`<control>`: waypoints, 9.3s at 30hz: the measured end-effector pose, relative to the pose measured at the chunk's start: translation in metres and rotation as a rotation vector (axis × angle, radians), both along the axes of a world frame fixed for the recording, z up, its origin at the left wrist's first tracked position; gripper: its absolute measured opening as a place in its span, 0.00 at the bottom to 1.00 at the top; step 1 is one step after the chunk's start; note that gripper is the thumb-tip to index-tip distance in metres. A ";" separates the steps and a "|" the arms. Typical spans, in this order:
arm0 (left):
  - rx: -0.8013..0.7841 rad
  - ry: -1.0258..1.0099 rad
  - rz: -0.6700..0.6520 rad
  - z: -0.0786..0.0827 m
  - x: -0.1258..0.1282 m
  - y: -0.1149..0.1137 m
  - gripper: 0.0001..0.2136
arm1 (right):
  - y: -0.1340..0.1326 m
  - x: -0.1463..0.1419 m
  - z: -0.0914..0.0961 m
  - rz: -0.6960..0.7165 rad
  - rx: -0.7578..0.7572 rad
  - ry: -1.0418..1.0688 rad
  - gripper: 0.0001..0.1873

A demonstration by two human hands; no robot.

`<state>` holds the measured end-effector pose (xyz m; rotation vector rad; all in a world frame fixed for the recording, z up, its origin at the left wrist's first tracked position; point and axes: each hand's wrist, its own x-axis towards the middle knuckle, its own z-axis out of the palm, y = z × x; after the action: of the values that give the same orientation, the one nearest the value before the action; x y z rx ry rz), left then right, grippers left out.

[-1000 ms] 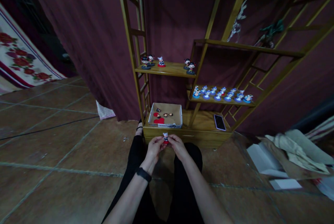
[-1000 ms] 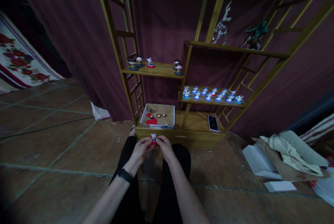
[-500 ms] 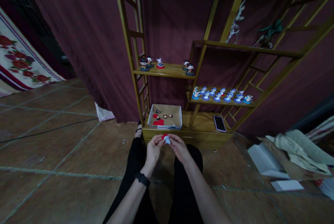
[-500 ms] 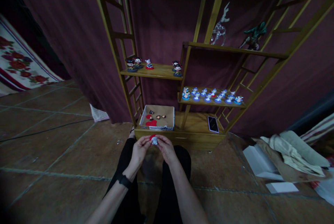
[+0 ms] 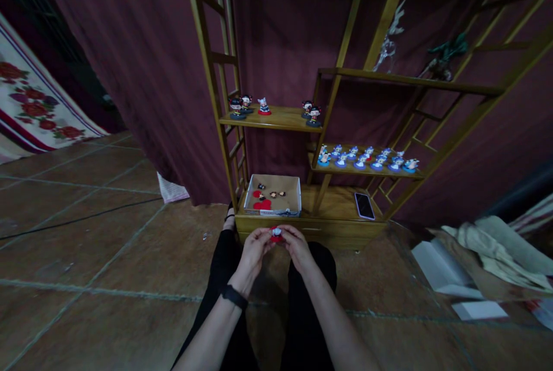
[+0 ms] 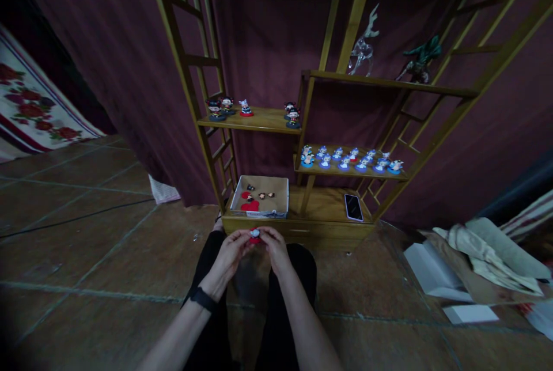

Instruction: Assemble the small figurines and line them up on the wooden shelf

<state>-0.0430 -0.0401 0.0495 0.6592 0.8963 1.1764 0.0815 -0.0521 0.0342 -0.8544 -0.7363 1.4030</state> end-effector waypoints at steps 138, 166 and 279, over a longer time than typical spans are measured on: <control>-0.164 -0.018 -0.081 -0.004 -0.019 0.003 0.08 | 0.001 -0.017 -0.012 0.055 -0.095 -0.014 0.11; -0.103 0.022 -0.050 -0.003 -0.013 0.000 0.12 | -0.002 -0.017 -0.009 -0.009 -0.035 -0.065 0.10; 0.067 -0.044 -0.203 0.068 -0.027 -0.005 0.13 | -0.018 -0.021 0.062 0.035 0.139 -0.100 0.21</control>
<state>-0.0700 -0.0453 0.1174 0.7584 0.7371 1.0380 0.0606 -0.0699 0.0960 -0.8102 -0.9184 1.3306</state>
